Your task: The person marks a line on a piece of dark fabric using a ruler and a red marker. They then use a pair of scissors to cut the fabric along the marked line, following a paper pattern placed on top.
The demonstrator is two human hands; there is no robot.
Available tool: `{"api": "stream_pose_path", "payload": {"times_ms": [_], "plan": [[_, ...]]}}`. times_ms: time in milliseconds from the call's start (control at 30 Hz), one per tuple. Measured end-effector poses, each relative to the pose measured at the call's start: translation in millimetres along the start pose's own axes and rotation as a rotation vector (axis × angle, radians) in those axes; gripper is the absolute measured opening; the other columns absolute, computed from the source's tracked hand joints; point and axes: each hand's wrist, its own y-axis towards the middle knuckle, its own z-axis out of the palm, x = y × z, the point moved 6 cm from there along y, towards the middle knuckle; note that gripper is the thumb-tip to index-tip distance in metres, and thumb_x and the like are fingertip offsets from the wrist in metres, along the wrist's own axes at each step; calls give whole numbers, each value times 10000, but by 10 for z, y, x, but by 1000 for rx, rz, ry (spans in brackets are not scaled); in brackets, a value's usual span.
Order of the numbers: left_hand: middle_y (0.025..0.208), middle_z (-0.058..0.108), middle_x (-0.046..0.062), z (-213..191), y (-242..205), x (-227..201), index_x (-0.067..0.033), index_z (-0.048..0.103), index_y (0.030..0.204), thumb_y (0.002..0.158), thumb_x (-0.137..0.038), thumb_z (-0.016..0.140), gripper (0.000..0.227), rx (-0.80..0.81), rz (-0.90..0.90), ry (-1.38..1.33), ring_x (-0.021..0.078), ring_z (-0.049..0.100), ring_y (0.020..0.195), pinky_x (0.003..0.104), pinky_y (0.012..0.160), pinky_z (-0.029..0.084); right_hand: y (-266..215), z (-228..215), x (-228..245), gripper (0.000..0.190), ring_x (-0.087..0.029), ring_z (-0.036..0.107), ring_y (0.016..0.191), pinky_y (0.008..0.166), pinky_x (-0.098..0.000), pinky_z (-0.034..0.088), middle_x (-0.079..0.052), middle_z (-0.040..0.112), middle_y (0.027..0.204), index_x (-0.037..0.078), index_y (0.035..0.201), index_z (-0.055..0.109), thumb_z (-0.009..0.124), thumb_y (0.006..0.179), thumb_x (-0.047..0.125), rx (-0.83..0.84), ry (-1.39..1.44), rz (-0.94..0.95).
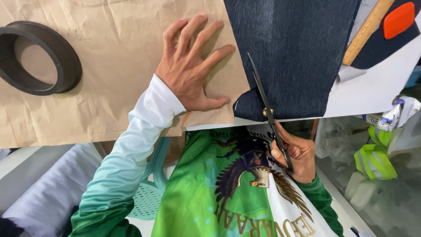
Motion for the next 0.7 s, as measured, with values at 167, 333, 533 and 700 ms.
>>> {"api": "stream_pose_path", "payload": {"times_ms": [167, 333, 533, 700], "plan": [[1502, 474, 219, 7, 5, 11, -144, 649, 1376, 697, -739, 838, 923, 14, -11, 0, 452, 399, 1398, 616, 1124, 279, -6, 61, 63, 725, -91, 345, 606, 545, -243, 304, -44, 484, 746, -13, 1535, 414, 697, 868, -38, 51, 47, 5], [1512, 464, 210, 11, 7, 20, -156, 645, 1375, 713, -768, 807, 916, 31, -20, 6, 441, 381, 1413, 610, 1130, 269, 5, -2, 28, 709, -80, 495, 666, 580, -221, 411, -29, 590, 792, -64, 1500, 450, 743, 863, 41, 32, 46, -21], [1510, 479, 212, 5, 7, 22, -158, 644, 1374, 741, -778, 782, 897, 28, -16, 16, 444, 388, 1412, 604, 1137, 260, 181, 165, 175, 653, -41, 308, 519, 478, -190, 255, -4, 485, 671, -64, 1495, 446, 696, 899, 32, 63, 177, -27], [1516, 478, 201, 7, 6, 30, -173, 636, 1379, 708, -783, 808, 922, 39, -25, 15, 438, 392, 1414, 600, 1134, 266, 131, 83, 49, 711, -64, 476, 694, 727, -217, 424, -17, 609, 836, -73, 1509, 441, 736, 871, 33, 21, 49, 5]]}}
